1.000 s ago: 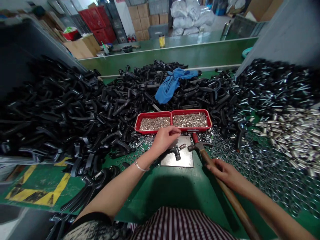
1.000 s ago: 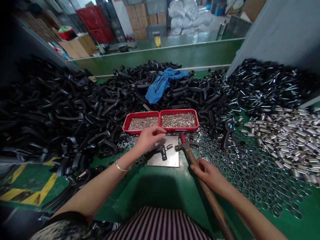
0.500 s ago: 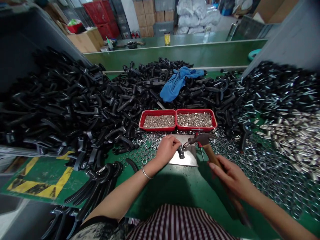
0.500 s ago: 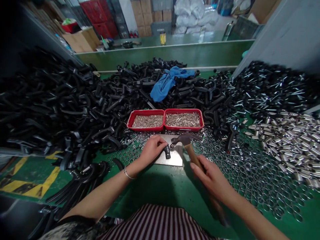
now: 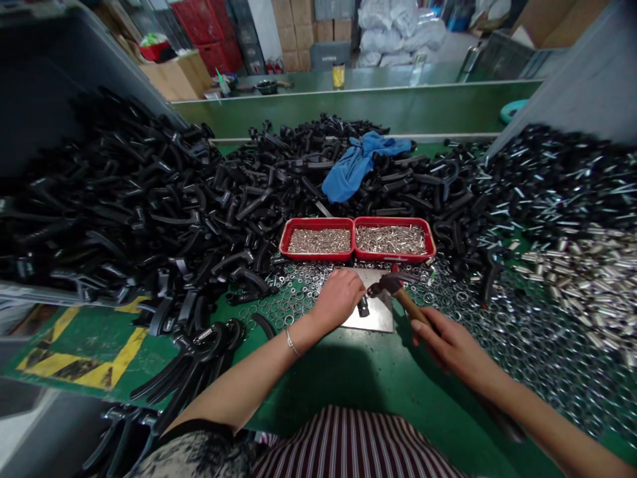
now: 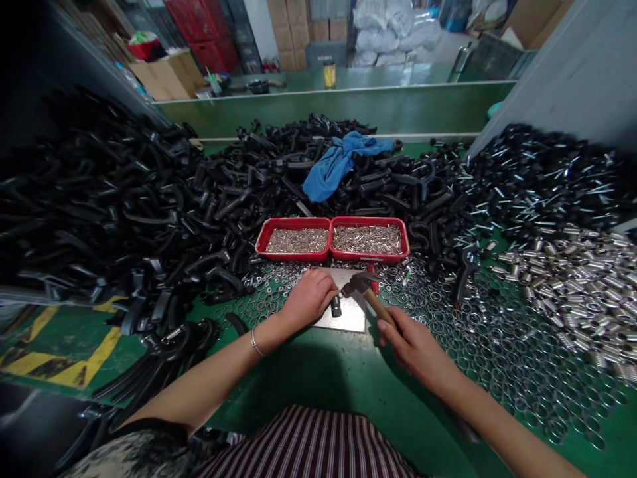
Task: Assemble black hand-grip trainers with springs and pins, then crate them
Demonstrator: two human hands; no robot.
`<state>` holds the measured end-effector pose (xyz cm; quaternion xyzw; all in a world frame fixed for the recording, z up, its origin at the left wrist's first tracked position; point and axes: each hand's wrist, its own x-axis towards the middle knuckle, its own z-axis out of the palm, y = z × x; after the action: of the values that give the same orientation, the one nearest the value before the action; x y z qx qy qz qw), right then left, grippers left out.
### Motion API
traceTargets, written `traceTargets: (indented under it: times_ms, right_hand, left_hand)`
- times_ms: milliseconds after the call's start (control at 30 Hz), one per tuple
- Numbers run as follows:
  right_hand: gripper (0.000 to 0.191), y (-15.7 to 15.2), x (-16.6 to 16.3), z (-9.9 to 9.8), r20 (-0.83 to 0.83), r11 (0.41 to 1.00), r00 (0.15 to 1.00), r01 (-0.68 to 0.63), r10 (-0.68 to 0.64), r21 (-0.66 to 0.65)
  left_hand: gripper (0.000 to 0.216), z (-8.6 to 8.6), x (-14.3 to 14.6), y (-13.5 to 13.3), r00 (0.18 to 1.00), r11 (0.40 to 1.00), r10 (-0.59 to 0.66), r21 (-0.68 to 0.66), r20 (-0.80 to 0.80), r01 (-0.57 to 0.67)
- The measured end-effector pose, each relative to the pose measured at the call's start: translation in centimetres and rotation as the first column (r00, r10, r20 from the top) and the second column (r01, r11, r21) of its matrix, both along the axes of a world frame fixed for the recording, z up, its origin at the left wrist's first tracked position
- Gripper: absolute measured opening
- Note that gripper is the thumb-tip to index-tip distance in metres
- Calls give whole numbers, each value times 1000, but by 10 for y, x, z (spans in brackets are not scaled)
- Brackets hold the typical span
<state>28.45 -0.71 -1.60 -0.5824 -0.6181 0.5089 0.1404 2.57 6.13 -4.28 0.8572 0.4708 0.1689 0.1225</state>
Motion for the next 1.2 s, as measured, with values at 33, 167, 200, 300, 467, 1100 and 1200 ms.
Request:
traceTargets:
  times_ms: [33, 167, 200, 300, 467, 1100, 1200]
  right_hand:
    - [35, 1, 0, 5, 39, 999, 999, -28, 26, 43]
    - [32, 2, -7, 22, 172, 958, 983, -106, 60, 268]
    - [31, 3, -10, 23, 208, 948, 976, -123, 63, 293]
    - [27, 10, -18, 15, 291, 945, 949, -198, 119, 260]
    - [37, 21, -16, -17, 186, 981, 979, -113, 83, 159]
    - [18, -6, -39, -33, -78, 741, 987, -53, 141, 669]
    - [21, -25, -50, -48, -116, 716, 974, -59, 194, 695]
  left_hand:
    - [36, 2, -1, -3, 1000, 1000, 27, -11, 8, -27]
    - [87, -1, -3, -18, 992, 988, 102, -124, 77, -92]
    - [86, -4, -3, -20, 991, 985, 98, -154, 86, -84]
    - [85, -12, -4, -22, 987, 979, 99, -192, 123, -74]
    - [83, -14, -7, -24, 971, 973, 118, -220, 209, -71]
    - [79, 69, -7, 117, 958, 984, 139, 75, 250, -162]
    - [90, 76, 2, 193, 932, 935, 343, 56, 113, -351]
